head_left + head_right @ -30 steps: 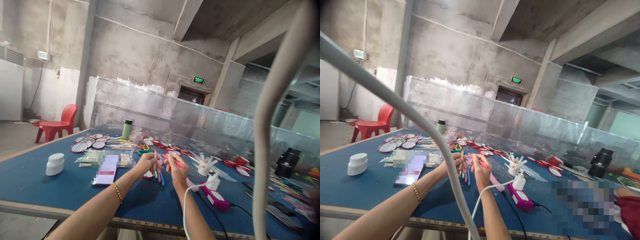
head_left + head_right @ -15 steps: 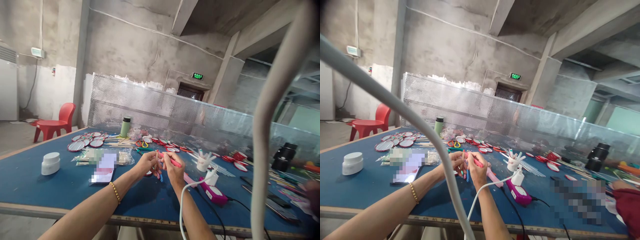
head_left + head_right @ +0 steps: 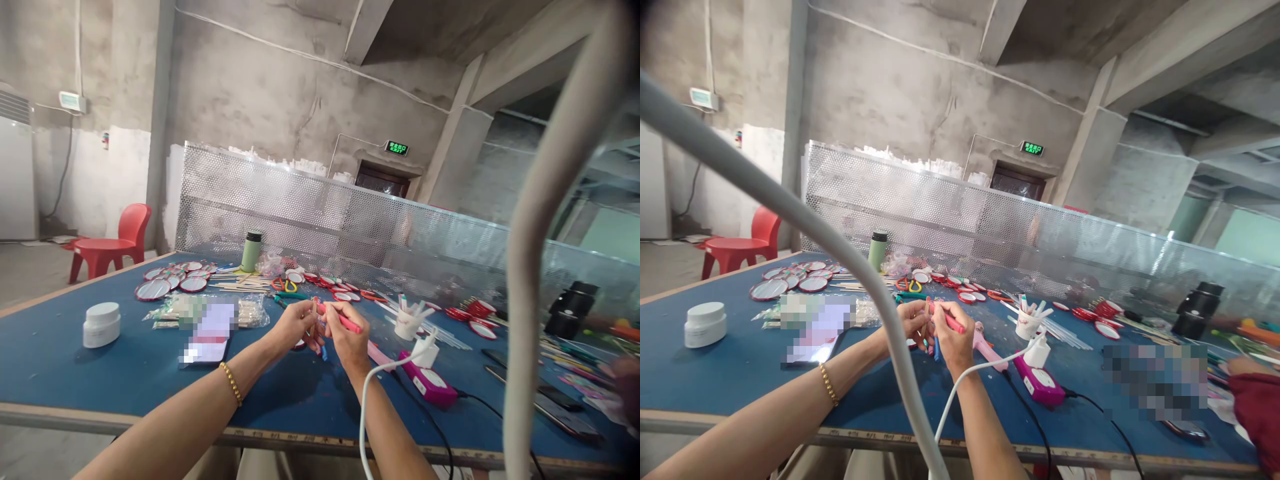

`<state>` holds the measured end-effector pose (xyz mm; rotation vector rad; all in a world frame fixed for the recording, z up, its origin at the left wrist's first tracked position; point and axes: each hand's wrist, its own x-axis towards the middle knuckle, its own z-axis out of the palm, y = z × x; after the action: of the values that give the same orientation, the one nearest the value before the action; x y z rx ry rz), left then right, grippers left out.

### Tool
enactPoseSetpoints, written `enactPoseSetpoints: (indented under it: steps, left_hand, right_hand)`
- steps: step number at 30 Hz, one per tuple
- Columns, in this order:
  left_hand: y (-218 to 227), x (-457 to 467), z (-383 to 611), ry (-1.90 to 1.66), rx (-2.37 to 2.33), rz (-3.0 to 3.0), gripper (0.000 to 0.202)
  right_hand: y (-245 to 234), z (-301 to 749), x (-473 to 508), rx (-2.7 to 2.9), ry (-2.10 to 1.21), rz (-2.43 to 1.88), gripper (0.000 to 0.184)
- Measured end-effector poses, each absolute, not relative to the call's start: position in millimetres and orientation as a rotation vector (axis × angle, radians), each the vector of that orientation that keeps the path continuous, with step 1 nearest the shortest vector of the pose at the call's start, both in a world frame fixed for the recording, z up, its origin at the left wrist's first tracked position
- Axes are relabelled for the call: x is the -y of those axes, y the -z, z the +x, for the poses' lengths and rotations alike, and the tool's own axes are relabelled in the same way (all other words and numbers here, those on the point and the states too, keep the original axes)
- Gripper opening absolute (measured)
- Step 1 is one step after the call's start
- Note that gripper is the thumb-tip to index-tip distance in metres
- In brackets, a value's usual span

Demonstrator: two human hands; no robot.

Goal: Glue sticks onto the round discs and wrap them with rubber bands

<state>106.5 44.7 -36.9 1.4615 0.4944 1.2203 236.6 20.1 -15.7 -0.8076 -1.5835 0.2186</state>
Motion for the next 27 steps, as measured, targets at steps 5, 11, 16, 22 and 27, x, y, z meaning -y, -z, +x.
enactPoseSetpoints:
  steps: [5,11,16,22,27]
  left_hand:
    - [39.2,-45.2,106.8,-1.216,-0.484,1.479,0.03]
    - [38.9,-45.4,106.7,-1.209,-0.487,1.485,0.028]
    - [37.8,-43.8,106.0,-1.204,-0.487,1.487,0.028]
    - [38.5,-44.5,106.2,-1.202,-0.491,1.494,0.027]
    - [38.3,-44.3,107.0,-1.195,-0.496,1.493,0.029]
  right_hand:
    - [17.8,238.3,-22.5,1.603,-0.202,-0.817,0.019]
    - [17.3,238.4,-23.0,1.61,-0.181,-0.823,0.021]
    - [17.9,238.4,-23.8,1.606,-0.19,-0.828,0.021]
    - [18.4,239.2,-24.5,1.611,-0.192,-0.818,0.02]
    - [17.3,238.6,-23.0,1.574,-0.221,-0.818,0.021]
